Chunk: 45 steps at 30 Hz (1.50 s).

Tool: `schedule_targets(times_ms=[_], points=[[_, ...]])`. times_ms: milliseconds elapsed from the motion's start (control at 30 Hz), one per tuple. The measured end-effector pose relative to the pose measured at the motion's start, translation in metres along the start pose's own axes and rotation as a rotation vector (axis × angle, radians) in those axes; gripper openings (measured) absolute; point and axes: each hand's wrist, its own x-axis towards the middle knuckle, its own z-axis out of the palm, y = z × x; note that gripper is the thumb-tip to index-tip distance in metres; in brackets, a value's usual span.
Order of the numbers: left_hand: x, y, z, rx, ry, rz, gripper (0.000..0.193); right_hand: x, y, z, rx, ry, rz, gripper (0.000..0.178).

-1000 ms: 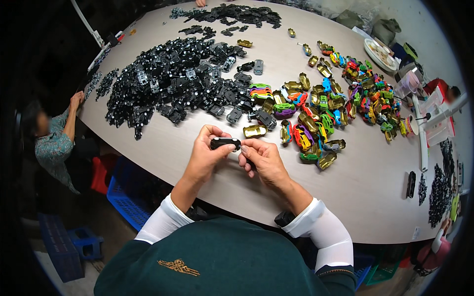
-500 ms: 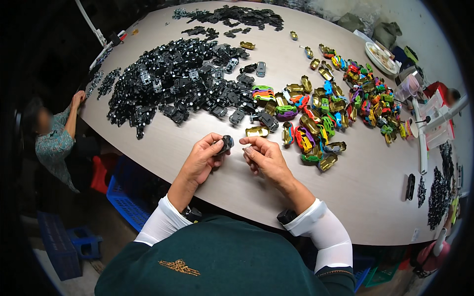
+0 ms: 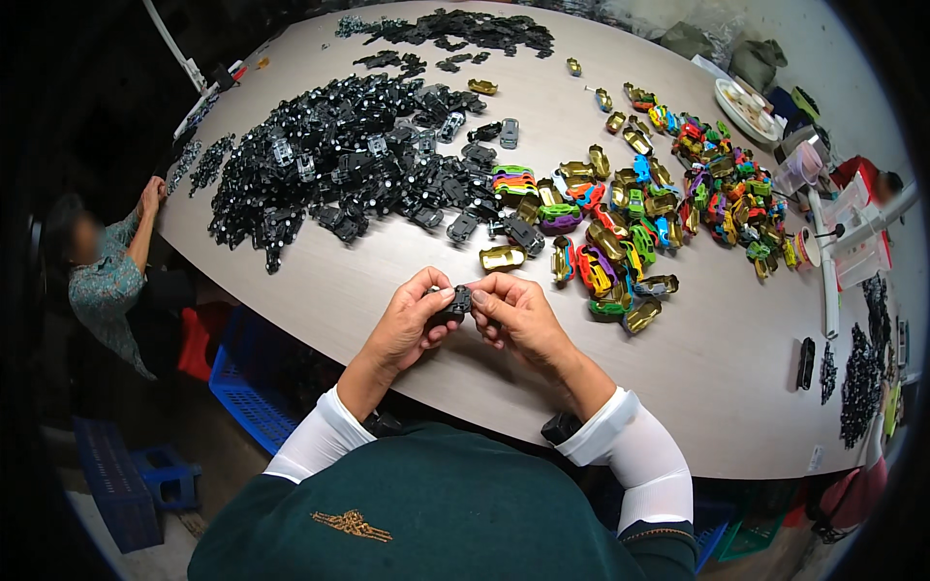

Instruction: The person sits at a large table and assembles small keychains by hand. They pick up a black plastic base and a colorful metal casing, fit the casing onto the base, and place the finished unit on the table. The process is repeated with various colored casings throughout the clip.

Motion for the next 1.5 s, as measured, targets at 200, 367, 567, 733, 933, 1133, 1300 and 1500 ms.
schedule_targets(times_ms=[200, 367, 567, 733, 933, 1133, 1300, 1500], points=[[-0.001, 0.0, 0.003, 0.066, 0.036, 0.015, 0.01, -0.002, -0.005, -0.001, -0.133, -0.003, 0.028, 0.021], [-0.001, 0.0, 0.004, 0.144, 0.054, 0.084, 0.011, -0.002, -0.008, 0.002, -0.125, -0.04, 0.109, 0.025], [-0.001, 0.003, 0.0, 0.091, 0.004, 0.054, 0.012, -0.001, -0.005, -0.001, 0.131, -0.099, 0.11, 0.023], [0.002, -0.002, -0.002, 0.082, 0.0, 0.079, 0.012, -0.002, -0.003, 0.001, 0.191, -0.058, 0.119, 0.02], [-0.005, 0.005, 0.007, 0.095, 0.02, 0.127, 0.013, -0.004, -0.004, 0.005, 0.147, -0.076, 0.089, 0.018], [0.001, -0.012, 0.001, 0.736, 0.112, 0.641, 0.012, 0.004, 0.023, 0.001, -0.501, 0.066, -0.258, 0.017], [-0.006, -0.005, 0.005, 0.494, 0.196, 0.397, 0.01, 0.002, 0.012, 0.003, 0.028, 0.08, -0.009, 0.022], [-0.005, -0.01, 0.007, 0.525, 0.188, 0.368, 0.021, 0.0, 0.011, 0.007, -0.011, 0.13, 0.002, 0.019]])
